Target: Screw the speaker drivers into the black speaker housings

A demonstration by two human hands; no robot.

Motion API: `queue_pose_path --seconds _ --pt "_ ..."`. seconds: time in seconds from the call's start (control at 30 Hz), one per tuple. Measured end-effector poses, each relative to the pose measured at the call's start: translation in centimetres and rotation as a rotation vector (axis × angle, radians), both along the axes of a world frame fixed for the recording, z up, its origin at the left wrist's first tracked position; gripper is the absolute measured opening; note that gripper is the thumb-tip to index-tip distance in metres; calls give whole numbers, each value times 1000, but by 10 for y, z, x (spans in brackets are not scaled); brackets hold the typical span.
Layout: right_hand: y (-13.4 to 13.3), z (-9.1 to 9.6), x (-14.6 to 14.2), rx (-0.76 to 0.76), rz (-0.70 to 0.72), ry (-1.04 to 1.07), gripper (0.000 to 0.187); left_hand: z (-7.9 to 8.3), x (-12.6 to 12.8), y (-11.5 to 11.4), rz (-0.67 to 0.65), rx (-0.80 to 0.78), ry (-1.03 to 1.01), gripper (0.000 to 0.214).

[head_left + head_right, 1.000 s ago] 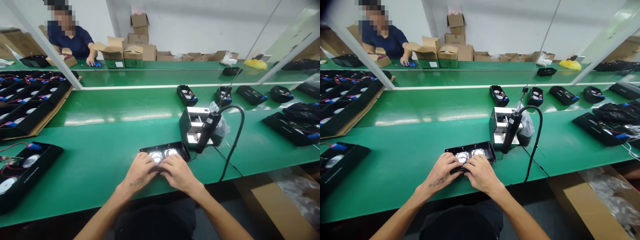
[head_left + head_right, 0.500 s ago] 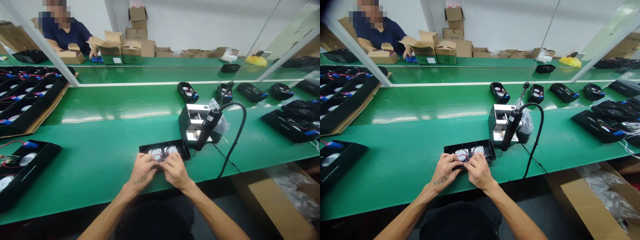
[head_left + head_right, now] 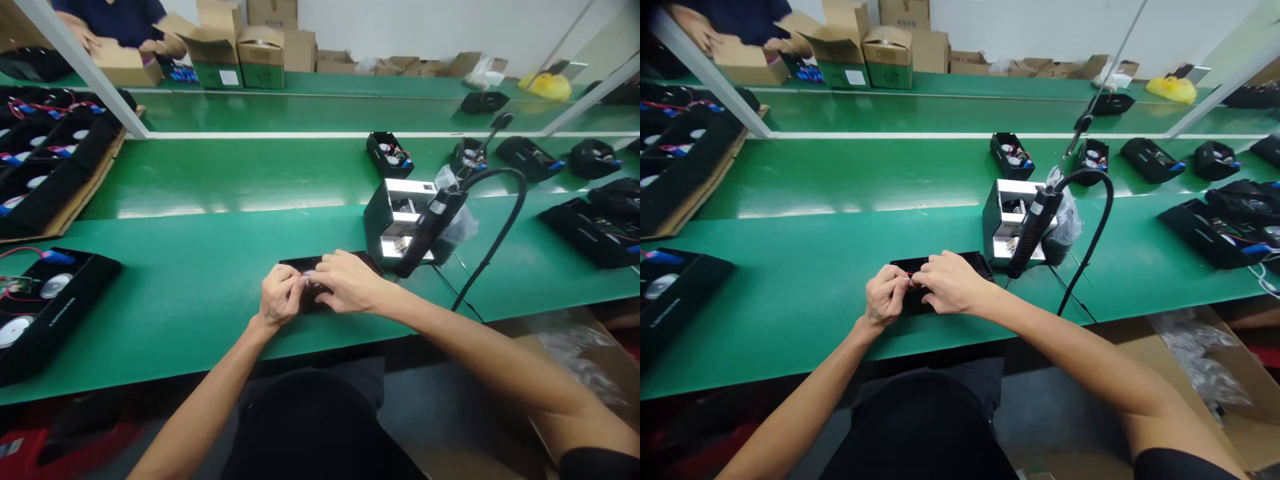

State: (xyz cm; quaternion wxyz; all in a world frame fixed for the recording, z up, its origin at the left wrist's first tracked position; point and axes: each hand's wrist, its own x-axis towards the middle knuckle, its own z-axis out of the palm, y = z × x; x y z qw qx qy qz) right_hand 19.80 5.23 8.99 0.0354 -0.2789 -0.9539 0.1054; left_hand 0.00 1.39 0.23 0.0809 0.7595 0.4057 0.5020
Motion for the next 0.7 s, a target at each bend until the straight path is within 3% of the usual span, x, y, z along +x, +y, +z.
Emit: queue_pose_path --seconds 0.13,0.27,0.43,0.53,0.63,0.7 --pt "-27 -28 5 -62 -172 162 11 -9 4 -12 -10 79 -17 34" --pt "-61 -54 5 105 -295 357 20 -15 7 -20 14 85 -18 33" --pt "-84 -67 -1 239 -435 467 17 -20 13 -28 56 50 -3 33" --pt "-88 -71 -2 263 -464 539 14 -12 13 -34 74 23 17 28" --pt "-92 -74 -2 240 -486 551 16 5 7 -42 -4 -108 126 5" --pt "-94 -76 -1 221 -491 556 18 16 2 -48 -81 -214 237 21"
